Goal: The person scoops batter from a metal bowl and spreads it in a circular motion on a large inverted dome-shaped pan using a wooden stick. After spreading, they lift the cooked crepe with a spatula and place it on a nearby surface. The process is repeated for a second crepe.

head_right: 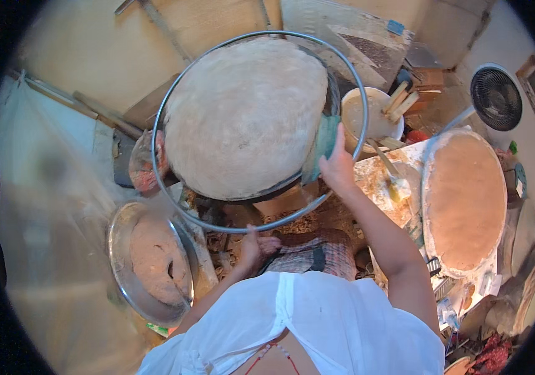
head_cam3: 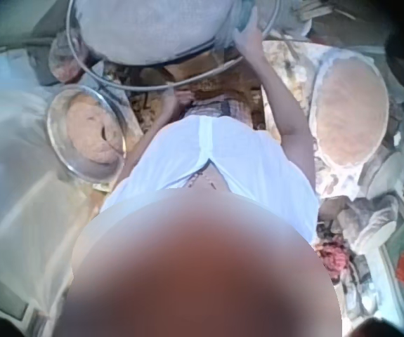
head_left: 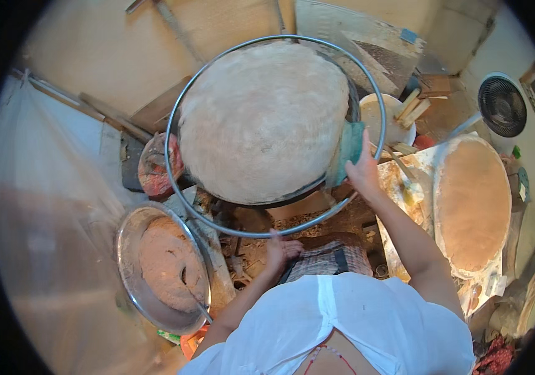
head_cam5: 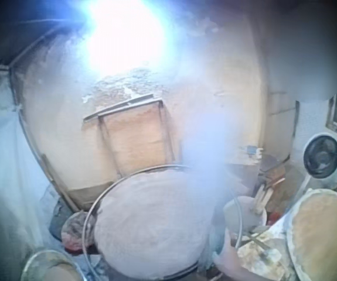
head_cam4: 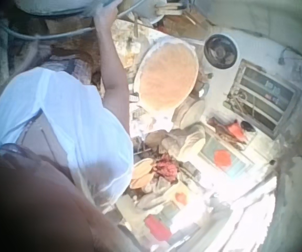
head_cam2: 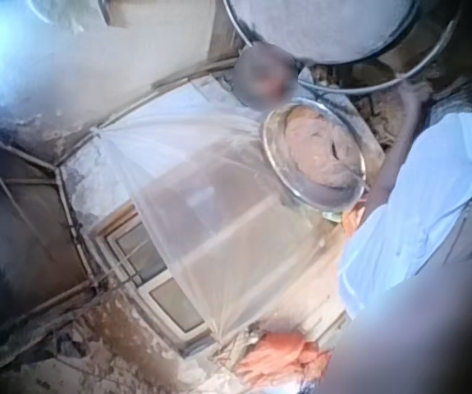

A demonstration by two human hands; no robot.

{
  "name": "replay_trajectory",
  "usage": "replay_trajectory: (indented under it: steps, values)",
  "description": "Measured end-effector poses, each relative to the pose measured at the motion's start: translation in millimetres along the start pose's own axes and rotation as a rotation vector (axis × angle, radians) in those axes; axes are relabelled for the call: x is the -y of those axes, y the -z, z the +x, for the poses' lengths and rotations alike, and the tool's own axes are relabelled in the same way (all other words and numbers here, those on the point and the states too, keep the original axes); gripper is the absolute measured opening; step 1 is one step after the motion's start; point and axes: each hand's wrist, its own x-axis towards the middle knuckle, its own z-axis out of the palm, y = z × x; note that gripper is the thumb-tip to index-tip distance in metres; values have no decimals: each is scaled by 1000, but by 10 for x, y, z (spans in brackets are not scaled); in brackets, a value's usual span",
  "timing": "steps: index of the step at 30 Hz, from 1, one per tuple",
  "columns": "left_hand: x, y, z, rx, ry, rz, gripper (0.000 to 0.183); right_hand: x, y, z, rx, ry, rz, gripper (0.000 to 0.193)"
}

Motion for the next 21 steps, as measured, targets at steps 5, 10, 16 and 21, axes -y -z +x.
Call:
replay_trajectory:
  steps: [5,10,16,21]
  values:
    - [26,255,-48,339,60,590,65,29,9,23,50,-38,-56,91]
    - [-738,1581,86,-173,-43,-71,74,95,-24,73,50,0,-90,90]
    - [59,96,645,-540,-193,-385,73,130,-271,66,26,22,-118,95]
    - [431,-702,367,348,-190,603,51,326,-691,-193,68,-10,-10,95]
